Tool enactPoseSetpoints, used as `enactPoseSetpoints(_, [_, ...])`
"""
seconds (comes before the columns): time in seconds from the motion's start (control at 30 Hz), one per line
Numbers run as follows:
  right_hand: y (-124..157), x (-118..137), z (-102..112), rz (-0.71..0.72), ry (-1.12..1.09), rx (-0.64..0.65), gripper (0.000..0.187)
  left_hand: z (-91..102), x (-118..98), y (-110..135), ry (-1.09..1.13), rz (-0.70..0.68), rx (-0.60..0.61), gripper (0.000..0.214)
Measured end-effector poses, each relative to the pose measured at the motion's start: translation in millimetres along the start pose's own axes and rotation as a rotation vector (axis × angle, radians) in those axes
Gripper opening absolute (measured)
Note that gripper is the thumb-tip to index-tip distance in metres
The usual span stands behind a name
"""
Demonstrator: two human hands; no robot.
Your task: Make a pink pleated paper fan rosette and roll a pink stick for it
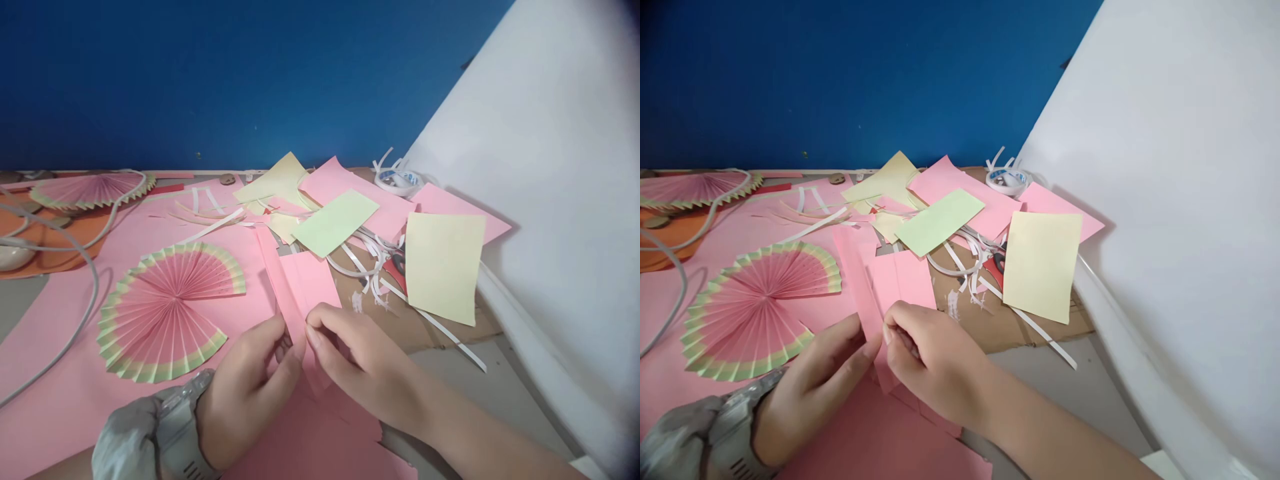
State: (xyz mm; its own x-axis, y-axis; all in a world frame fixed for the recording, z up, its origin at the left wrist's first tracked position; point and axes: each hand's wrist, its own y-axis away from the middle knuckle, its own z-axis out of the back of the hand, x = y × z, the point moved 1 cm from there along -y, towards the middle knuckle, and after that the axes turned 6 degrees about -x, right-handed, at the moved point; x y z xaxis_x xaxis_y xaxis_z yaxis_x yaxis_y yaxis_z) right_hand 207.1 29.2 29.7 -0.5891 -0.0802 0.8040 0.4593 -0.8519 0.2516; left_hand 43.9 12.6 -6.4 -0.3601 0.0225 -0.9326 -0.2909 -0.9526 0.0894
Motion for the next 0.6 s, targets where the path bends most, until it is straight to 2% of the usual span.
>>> enactPoseSetpoints(0.13, [-0.2,-0.7,-3.0,-0.095,-0.077,-0.04,0.019,0.0,1.5,1.0,-0.03,0.01,-0.031,0.032])
enactPoseSetpoints(0.3, [-0.4,-2.5,-7.3,-0.122,-0.114,-0.08,0.021,1.6,1.7,2.5,0.023,0.009,0.0,0.029])
enactPoseSetpoints(0.47, [-0.2,-1.1,-4.8,-0.113,-0.096,-0.047,0.023,2.0,0.2,2.5,-0.003,0.004,0.005,0.031])
enactPoseSetpoints(0.6, [-0.2,-0.5,-1.2,-0.038,-0.061,0.032,0.022,0.3,1.7,1.4,-0.082,-0.014,0.003,0.029])
